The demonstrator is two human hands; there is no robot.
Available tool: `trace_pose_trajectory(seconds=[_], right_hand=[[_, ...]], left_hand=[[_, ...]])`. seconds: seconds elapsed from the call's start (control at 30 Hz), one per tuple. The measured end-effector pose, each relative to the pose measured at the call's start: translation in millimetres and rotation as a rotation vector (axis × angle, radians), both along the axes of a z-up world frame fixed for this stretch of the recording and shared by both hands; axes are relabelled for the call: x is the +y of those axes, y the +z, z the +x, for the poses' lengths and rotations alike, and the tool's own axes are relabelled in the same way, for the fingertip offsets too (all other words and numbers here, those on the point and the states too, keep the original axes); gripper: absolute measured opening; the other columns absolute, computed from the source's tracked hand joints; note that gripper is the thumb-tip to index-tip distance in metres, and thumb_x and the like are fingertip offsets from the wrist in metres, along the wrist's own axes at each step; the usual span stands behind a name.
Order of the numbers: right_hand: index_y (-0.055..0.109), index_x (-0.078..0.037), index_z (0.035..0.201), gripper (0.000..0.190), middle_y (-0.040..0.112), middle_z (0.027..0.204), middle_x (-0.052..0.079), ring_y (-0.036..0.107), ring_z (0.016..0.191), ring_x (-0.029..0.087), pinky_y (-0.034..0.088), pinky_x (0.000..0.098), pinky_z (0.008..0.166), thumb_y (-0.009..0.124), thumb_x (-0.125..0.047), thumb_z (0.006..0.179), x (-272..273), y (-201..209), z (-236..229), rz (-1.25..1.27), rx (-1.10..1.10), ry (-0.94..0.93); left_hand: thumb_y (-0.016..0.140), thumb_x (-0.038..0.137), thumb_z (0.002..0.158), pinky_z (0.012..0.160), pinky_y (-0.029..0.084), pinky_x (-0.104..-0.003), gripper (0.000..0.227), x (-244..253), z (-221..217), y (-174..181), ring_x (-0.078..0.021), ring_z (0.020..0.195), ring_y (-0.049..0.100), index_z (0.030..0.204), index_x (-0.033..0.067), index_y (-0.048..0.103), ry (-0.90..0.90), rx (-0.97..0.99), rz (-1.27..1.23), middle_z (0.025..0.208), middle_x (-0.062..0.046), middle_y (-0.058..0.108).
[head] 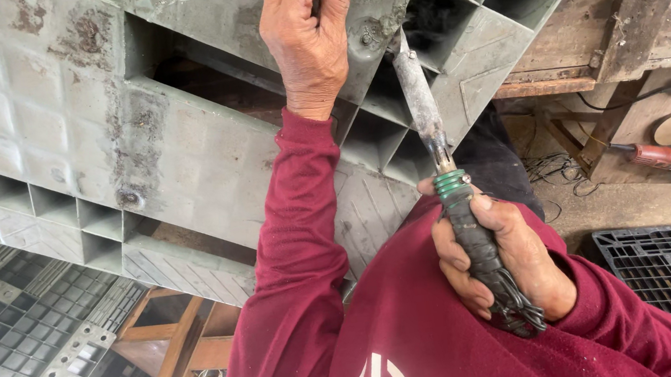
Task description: The person uses a soldering iron to melt and fuse the seams of a large grey plastic pallet. They systematically move the hot tip along the internal ribs and corners of the pallet structure, applying a filler material to reinforce the joints. The person occasionally pauses to wipe the tool or adjust the pallet's position on the workbench.
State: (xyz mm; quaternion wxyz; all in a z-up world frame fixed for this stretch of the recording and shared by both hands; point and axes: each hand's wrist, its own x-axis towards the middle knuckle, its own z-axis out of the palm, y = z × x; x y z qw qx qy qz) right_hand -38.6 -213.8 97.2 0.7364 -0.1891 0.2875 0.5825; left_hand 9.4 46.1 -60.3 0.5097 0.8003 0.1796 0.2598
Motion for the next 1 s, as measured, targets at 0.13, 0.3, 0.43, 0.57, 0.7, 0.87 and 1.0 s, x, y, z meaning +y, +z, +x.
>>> trace_pose_trajectory(seconds=[0.13, 0.3, 0.43, 0.57, 0.7, 0.87, 1.0], right_hand=[[0.030, -0.006, 0.155, 0.058, 0.050, 0.077, 0.011, 0.051, 0.045, 0.018, 0.048, 0.0318, 0.034, 0.040, -0.041, 0.110, -4.5, -5.9, -6.2, 0.123, 0.124, -0.111], [0.029, -0.006, 0.155, 0.057, 0.051, 0.079, 0.012, 0.054, 0.047, 0.020, 0.050, 0.0327, 0.036, 0.041, -0.040, 0.111, -6.6, -13.0, -10.0, 0.192, 0.188, -0.183], [0.029, -0.007, 0.155, 0.057, 0.051, 0.079, 0.013, 0.054, 0.046, 0.020, 0.051, 0.0331, 0.035, 0.041, -0.040, 0.110, -6.0, -13.0, -10.9, 0.215, 0.210, -0.201], [0.029, -0.007, 0.156, 0.058, 0.051, 0.079, 0.013, 0.053, 0.046, 0.020, 0.050, 0.0333, 0.036, 0.041, -0.040, 0.111, -5.8, -10.0, -9.2, 0.207, 0.205, -0.194], [0.029, -0.007, 0.156, 0.059, 0.051, 0.077, 0.012, 0.052, 0.045, 0.020, 0.050, 0.0330, 0.035, 0.042, -0.041, 0.109, -4.1, -7.8, -7.8, 0.186, 0.206, -0.181], [0.029, -0.006, 0.155, 0.059, 0.050, 0.076, 0.011, 0.052, 0.044, 0.019, 0.048, 0.0316, 0.035, 0.042, -0.041, 0.109, -9.8, -3.2, -7.4, 0.153, 0.145, -0.118], [0.039, -0.002, 0.149, 0.056, 0.057, 0.075, 0.011, 0.056, 0.043, 0.017, 0.048, 0.0279, 0.036, 0.051, -0.033, 0.105, -32.4, -8.3, 8.5, -0.058, -0.179, 0.162]], left_hand=[[0.075, 0.015, 0.105, 0.071, 0.057, -0.021, 0.022, 0.5, 0.4, -3.4, -0.0064, 0.085, 0.066, 0.126, 0.0102, 0.070, -0.005, -0.006, -0.012, 0.106, 0.002, 0.065], [0.075, 0.016, 0.106, 0.071, 0.058, -0.020, 0.022, 0.2, 0.1, -5.3, -0.0063, 0.085, 0.067, 0.126, 0.0111, 0.069, -0.005, -0.015, -0.017, 0.108, 0.002, 0.065], [0.076, 0.016, 0.105, 0.068, 0.055, -0.020, 0.021, 1.0, -1.5, -6.1, -0.0062, 0.082, 0.065, 0.126, 0.0112, 0.070, -0.004, 0.006, -0.030, 0.107, 0.002, 0.064], [0.076, 0.017, 0.106, 0.069, 0.054, -0.020, 0.022, 1.1, -0.9, -7.0, -0.0064, 0.082, 0.063, 0.126, 0.0118, 0.070, -0.001, 0.009, -0.004, 0.101, 0.002, 0.062], [0.076, 0.016, 0.106, 0.070, 0.056, -0.021, 0.022, 1.6, -1.2, -5.1, -0.0065, 0.084, 0.065, 0.127, 0.0110, 0.070, -0.012, 0.008, -0.038, 0.106, 0.002, 0.063], [0.074, 0.014, 0.108, 0.079, 0.060, -0.022, 0.017, 1.7, -0.2, 2.1, -0.0082, 0.092, 0.070, 0.124, 0.0082, 0.069, -0.037, -0.017, -0.076, 0.109, 0.000, 0.064], [0.076, 0.012, 0.105, 0.081, 0.058, -0.023, 0.019, 2.1, 1.6, 7.1, -0.0097, 0.093, 0.068, 0.121, 0.0051, 0.071, -0.007, 0.004, -0.064, 0.111, -0.001, 0.063]])
